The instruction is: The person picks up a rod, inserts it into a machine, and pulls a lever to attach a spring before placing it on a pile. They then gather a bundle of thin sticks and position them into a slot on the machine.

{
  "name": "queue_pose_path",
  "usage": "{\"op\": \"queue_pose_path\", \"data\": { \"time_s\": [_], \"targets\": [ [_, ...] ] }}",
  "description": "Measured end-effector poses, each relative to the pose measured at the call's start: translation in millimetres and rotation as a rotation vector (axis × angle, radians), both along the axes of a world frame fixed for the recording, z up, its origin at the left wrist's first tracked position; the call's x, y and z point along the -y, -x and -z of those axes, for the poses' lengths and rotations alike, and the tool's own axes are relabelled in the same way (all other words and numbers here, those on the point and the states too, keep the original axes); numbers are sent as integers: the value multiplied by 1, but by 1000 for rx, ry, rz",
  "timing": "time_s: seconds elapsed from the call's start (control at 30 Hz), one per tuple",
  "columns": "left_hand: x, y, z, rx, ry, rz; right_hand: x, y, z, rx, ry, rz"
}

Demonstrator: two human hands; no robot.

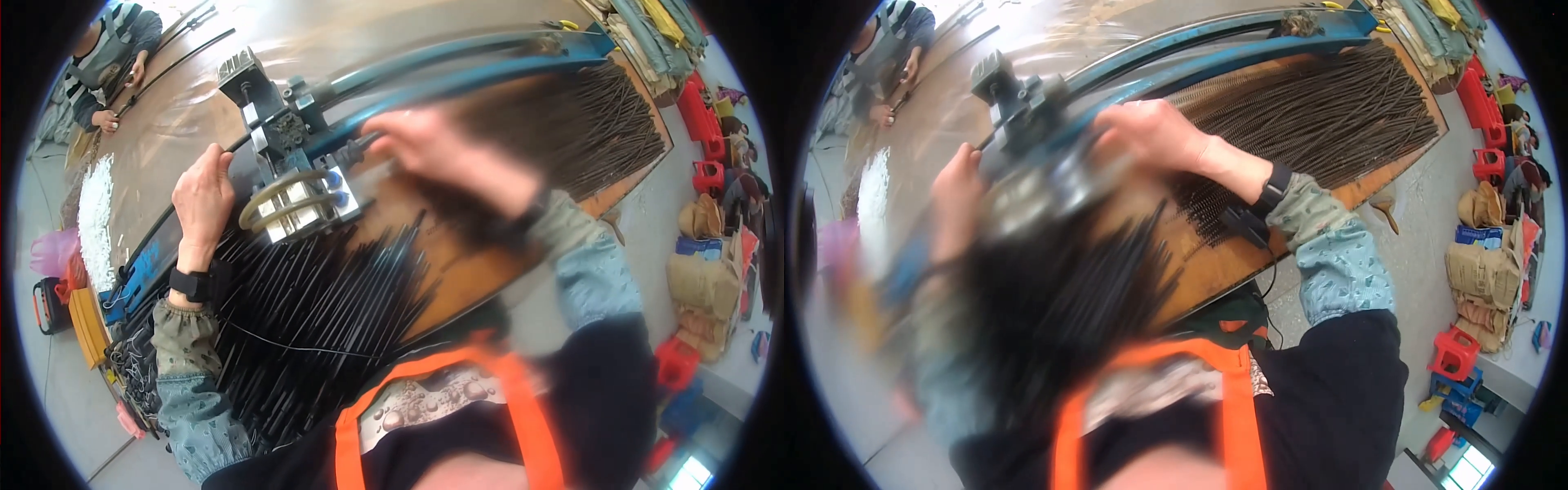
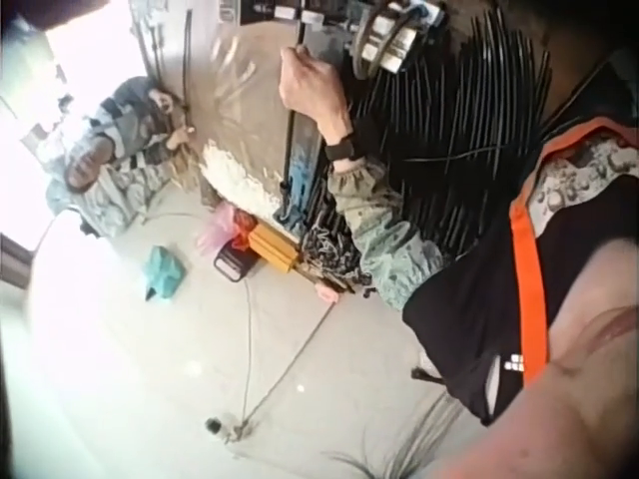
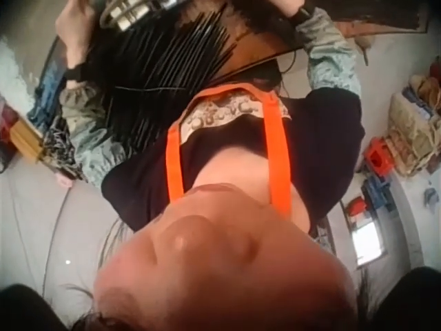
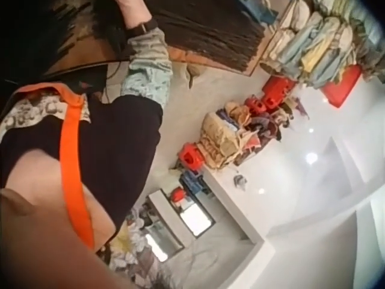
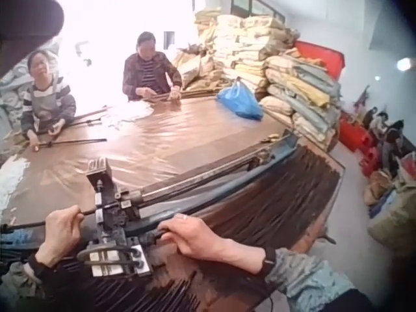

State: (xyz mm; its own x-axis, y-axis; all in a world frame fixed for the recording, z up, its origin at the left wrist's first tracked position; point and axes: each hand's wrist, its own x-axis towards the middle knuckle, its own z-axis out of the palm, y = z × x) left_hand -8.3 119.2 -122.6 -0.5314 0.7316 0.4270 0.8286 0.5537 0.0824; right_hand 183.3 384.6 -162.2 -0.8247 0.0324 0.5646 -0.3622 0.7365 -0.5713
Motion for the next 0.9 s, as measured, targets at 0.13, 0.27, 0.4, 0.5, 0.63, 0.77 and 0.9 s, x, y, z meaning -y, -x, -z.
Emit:
{"op": "queue_pose_path", "data": {
  "time_s": [0.13, 0.27, 0.4, 0.5, 0.63, 0.77, 0.9],
  "targets": [
    [8, 13, 1, -170, -12, 81, -30, -18, 11, 289, -463, 189],
    [34, 56, 4, -416, -135, 234, -74, -5, 62, 375, -908, 424],
    [72, 41, -14, -615, 7, 132, -47, -5, 30, 633, -1031, 286],
    [84, 4, -22, -496, 40, 95, -79, -28, 44, 415, -968, 363],
    [107, -86, -11, 0, 168, 88, -66, -23, 34, 205, -817, 264],
    [109, -146, -2, 161, 296, 9, -45, -33, 17, 359, -595, 216],
    [106, -159, 16, 115, 274, -58, -34, -38, 13, 432, -348, 5]
  ]
}}
